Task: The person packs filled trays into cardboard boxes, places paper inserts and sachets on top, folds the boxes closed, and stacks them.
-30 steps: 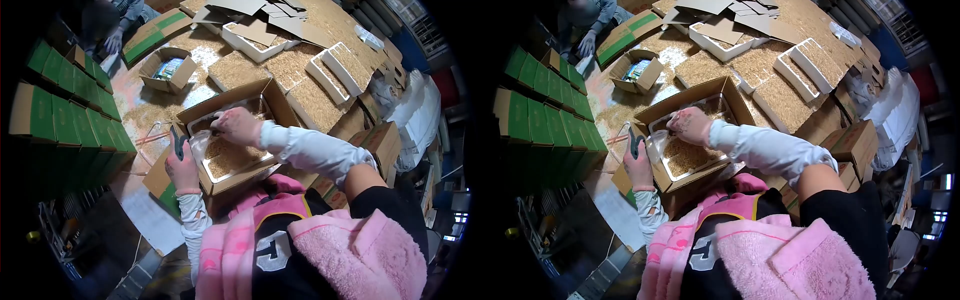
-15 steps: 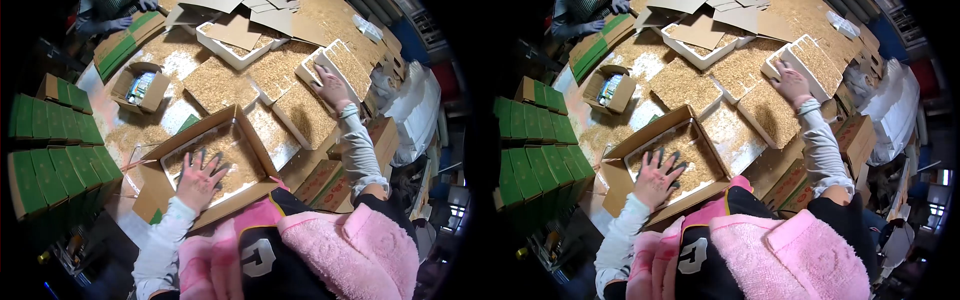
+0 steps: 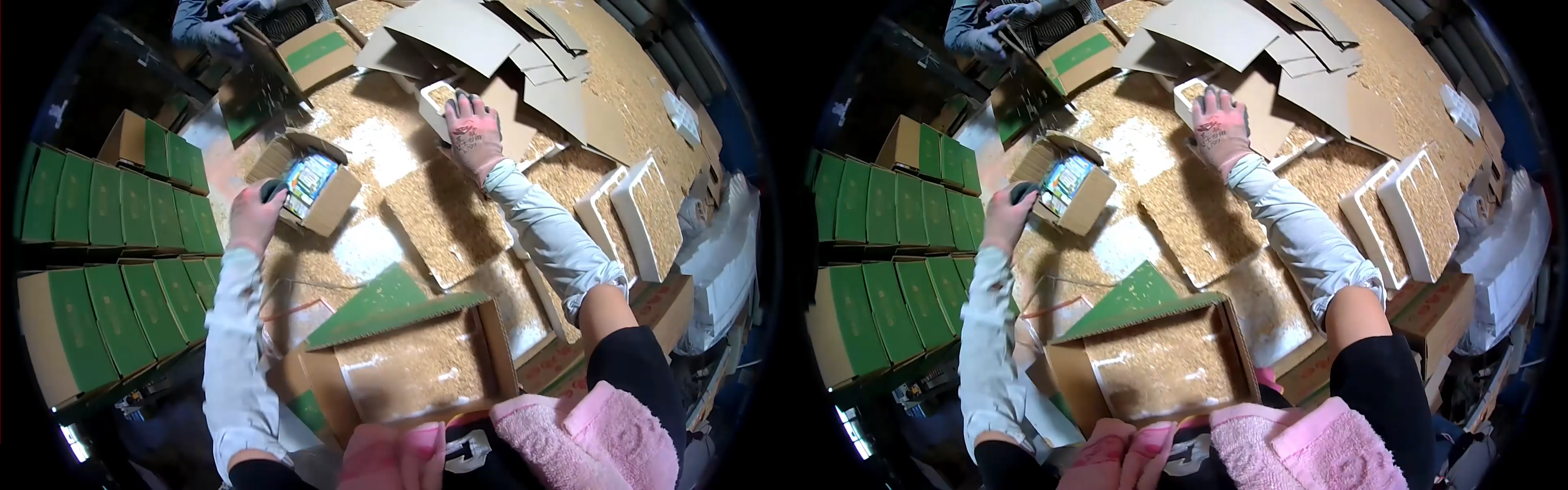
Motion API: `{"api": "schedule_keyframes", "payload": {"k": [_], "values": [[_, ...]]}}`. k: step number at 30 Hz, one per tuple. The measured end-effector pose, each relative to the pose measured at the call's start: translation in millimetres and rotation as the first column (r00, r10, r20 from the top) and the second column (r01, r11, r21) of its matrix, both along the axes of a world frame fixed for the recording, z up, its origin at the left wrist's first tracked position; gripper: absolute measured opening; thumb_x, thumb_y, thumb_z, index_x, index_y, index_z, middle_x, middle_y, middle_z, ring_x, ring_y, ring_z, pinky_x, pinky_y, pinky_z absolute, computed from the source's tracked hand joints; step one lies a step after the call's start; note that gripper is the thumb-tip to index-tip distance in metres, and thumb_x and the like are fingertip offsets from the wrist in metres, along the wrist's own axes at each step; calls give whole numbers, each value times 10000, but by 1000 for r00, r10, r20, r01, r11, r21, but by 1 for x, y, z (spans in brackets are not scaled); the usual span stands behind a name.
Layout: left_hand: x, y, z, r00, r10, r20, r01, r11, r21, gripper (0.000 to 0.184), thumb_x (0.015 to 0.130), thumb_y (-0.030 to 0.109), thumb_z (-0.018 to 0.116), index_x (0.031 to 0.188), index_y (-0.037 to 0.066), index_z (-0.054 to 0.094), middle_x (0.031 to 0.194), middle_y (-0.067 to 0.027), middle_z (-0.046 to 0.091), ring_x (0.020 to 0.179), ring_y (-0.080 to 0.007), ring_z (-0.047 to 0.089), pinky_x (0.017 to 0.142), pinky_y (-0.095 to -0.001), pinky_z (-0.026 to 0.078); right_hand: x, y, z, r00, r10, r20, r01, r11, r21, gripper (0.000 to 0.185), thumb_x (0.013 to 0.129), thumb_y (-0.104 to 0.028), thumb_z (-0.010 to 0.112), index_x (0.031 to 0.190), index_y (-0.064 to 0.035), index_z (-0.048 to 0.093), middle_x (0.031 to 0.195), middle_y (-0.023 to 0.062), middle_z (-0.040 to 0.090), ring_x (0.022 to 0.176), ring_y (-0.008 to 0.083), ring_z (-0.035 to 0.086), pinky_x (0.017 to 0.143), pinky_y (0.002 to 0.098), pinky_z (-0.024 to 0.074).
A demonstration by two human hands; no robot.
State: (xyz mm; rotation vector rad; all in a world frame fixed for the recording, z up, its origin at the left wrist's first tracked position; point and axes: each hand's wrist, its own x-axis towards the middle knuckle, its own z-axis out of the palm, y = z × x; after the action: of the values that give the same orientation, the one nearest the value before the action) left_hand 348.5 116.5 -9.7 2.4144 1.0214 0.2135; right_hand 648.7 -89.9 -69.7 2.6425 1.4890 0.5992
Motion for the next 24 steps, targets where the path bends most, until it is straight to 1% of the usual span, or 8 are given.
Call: {"api": "schedule_keyframes", "payload": {"k": [3, 6, 13, 15, 17, 21, 23, 24], "values": [[41, 57, -104, 962, 49, -268, 17, 971, 238, 421, 777, 361, 662, 1109, 104, 633, 1108, -122, 619, 999, -267, 595, 872, -372, 459, 35, 17, -30, 970, -184, 160, 206, 970, -129, 446, 770, -388, 624, 1096, -85, 613, 1224, 124, 515, 1164, 300, 420, 859, 440, 374], [51, 62, -164, 896, -7, -444, 154, 943, 296, 408, 761, 379, 672, 1115, 180, 639, 1065, -91, 636, 1015, -245, 590, 878, -358, 458, 25, 7, -15, 998, -39, 51, 51, 966, -252, 230, 807, -258, 546, 941, -115, 667, 971, 75, 576, 1056, 247, 477, 821, 413, 384], [30, 43, -81, 984, -2, -177, 60, 945, 321, 240, 776, 259, 657, 950, 97, 688, 956, -96, 654, 851, -257, 632, 762, -369, 496, -32, -42, 70, 940, 336, 52, -339, 910, 238, 236, 753, -186, 625, 986, -196, 659, 977, 71, 572, 969, 233, 531, 804, 395, 440], [6, 10, -17, 950, 54, 306, -73, 996, 53, 215, 770, 150, 667, 949, 31, 672, 931, -130, 642, 865, -263, 624, 753, -328, 497, -46, -59, 107, 953, 301, 29, -292, 893, 341, 325, 746, -145, 649, 1058, -234, 645, 987, 81, 562, 960, 258, 539, 819, 393, 453], [-19, -56, 80, 856, -206, 475, 93, 964, 250, 229, 731, 59, 654, 955, 9, 661, 970, -144, 627, 873, -270, 618, 745, -315, 496, -40, -72, 122, 883, 454, -122, -302, 747, 592, 418, 707, -68, 681, 1111, -162, 624, 930, 118, 572, 806, 284, 587, 682, 364, 501], [-72, -199, 109, 731, -678, 79, 616, 705, 352, 404, 603, 30, 642, 1006, 56, 620, 943, -102, 594, 776, -255, 580, 693, -323, 474, -101, -102, 171, 653, 751, -99, -422, 469, 775, 384, 704, -47, 684, 1080, -87, 622, 912, 166, 597, 781, 287, 613, 669, 357, 501], [-100, -232, 74, 789, -589, -176, 587, 639, 496, 319, 699, 77, 619, 1017, 57, 602, 964, -102, 571, 787, -253, 558, 690, -336, 461, -145, -129, 171, 488, 873, 11, -661, 362, 657, 360, 716, -133, 721, 1059, -74, 625, 822, 141, 587, 705, 276, 603, 607, 342, 502], [-149, -225, 34, 897, -427, -113, 422, 753, 505, 309, 793, 139, 563, 1087, 45, 579, 1061, -123, 542, 917, -284, 533, 761, -370, 461, -170, -153, 171, 312, 810, -496, -496, 585, 642, 406, 640, -181, 748, 1014, -80, 625, 841, 105, 564, 688, 251, 589, 556, 342, 484]]}}
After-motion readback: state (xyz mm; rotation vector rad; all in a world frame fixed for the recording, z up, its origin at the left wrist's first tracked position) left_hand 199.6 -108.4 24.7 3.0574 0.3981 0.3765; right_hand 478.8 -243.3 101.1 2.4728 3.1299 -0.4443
